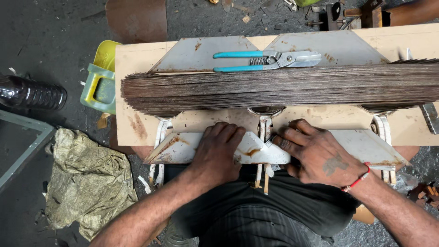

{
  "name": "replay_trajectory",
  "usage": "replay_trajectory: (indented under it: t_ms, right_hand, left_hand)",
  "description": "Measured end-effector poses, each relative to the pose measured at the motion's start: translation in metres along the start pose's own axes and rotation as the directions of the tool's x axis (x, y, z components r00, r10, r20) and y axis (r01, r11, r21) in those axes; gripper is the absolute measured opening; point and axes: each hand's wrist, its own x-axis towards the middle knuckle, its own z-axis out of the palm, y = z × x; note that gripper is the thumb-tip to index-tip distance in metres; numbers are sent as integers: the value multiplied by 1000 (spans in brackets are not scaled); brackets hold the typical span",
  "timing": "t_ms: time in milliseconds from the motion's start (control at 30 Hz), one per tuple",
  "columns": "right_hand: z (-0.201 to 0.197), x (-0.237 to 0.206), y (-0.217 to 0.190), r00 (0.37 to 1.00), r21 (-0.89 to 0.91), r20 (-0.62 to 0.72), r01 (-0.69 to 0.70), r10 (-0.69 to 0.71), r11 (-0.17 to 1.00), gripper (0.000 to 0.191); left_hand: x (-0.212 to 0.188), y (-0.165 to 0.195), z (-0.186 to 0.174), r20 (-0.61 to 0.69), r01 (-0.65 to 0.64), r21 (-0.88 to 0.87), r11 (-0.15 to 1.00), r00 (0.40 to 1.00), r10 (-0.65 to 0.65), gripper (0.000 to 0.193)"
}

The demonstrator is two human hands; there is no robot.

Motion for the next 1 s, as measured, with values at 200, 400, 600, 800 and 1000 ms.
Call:
replay_trajectory:
  t_ms: [200, 400, 600, 800, 1000]
  right_hand:
    - [-8, 23, -3, 972, -72, 234, -21, 37, 997, 69]
    - [-1, 21, -9, 984, -94, 176, 17, 0, 995, 72]
    - [27, -39, 3, 993, 86, -31, 114, -112, 990, 75]
    - [19, -154, 80, 996, 136, -59, 73, -65, 988, 48]
    - [-24, -218, 114, 842, 288, -312, -357, 440, 888, 19]
  left_hand:
    - [-9, 1, 9, -141, -49, 29, 998, 989, 53, 76]
    - [-16, 8, -1, -196, -82, 50, 995, 976, 90, 77]
    - [-36, 23, -24, 57, 26, -90, 996, 998, -21, 79]
    - [-44, 8, -49, 313, 52, -108, 993, 950, -16, 51]
    - [4, -12, -69, 522, 17, -9, 1000, 853, -10, 45]
